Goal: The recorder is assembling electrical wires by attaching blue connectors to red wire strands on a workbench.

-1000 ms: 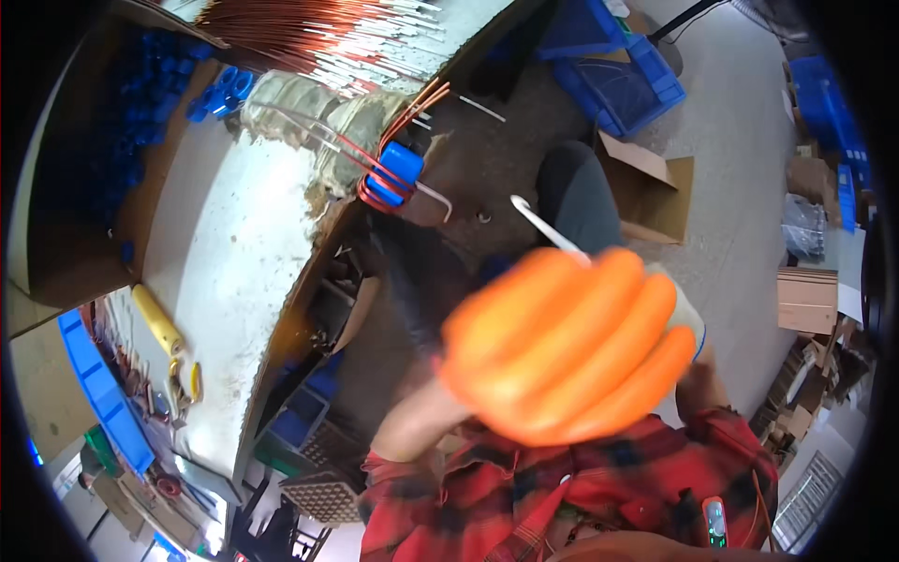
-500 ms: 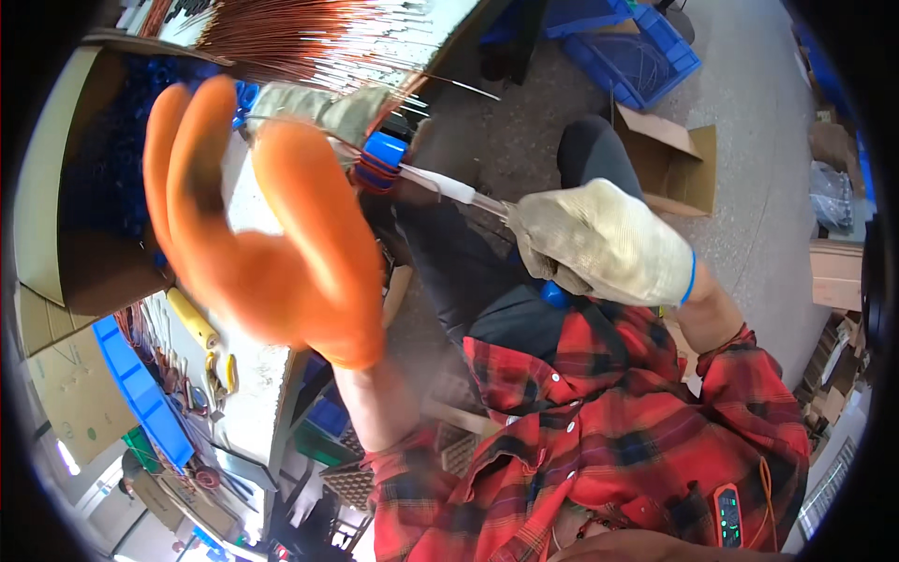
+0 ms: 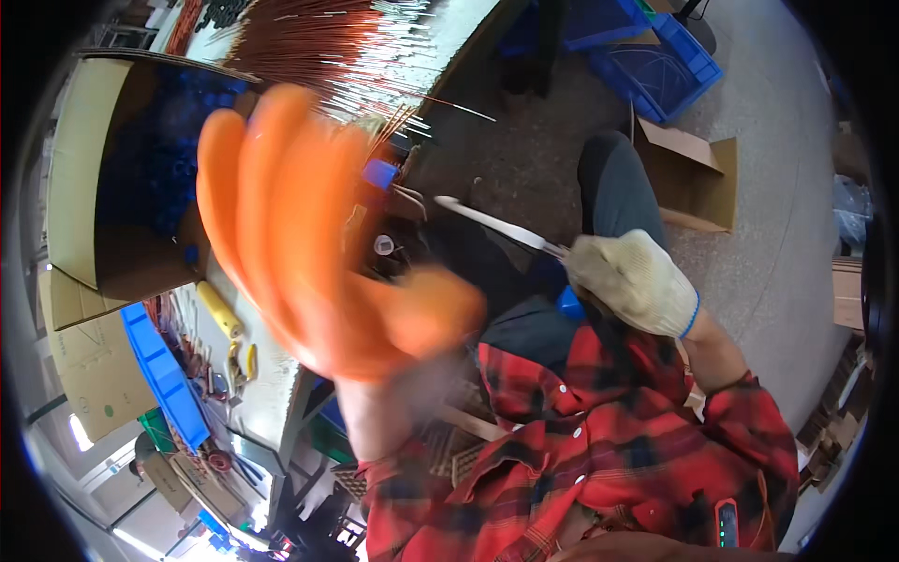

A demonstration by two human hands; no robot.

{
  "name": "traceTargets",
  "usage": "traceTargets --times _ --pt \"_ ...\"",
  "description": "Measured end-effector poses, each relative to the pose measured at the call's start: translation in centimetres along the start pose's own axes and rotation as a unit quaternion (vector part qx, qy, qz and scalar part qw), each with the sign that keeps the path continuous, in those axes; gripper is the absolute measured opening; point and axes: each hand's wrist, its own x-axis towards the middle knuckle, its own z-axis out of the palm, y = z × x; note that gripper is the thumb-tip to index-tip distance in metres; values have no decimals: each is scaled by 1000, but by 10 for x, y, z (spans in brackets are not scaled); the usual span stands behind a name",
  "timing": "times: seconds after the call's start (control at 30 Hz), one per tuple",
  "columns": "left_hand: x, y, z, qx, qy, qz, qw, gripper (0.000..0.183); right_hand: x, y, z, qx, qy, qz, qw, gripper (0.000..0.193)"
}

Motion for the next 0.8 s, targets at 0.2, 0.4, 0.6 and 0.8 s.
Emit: traceTargets --times 0.2,0.4,0.6,0.8 --pt "-43 -86 24 -579 -146 -244 764 53 51 -77 11 54 23 18 998 31" --pt "-20 -91 33 -543 -152 -256 785 25 50 -76 10 155 -53 69 984 34" --pt "-18 -63 20 -644 -112 -472 591 43 58 -81 16 156 -39 48 986 43" --pt "-11 -45 6 -493 -93 -92 860 42 80 -54 -13 371 -284 247 849 51"
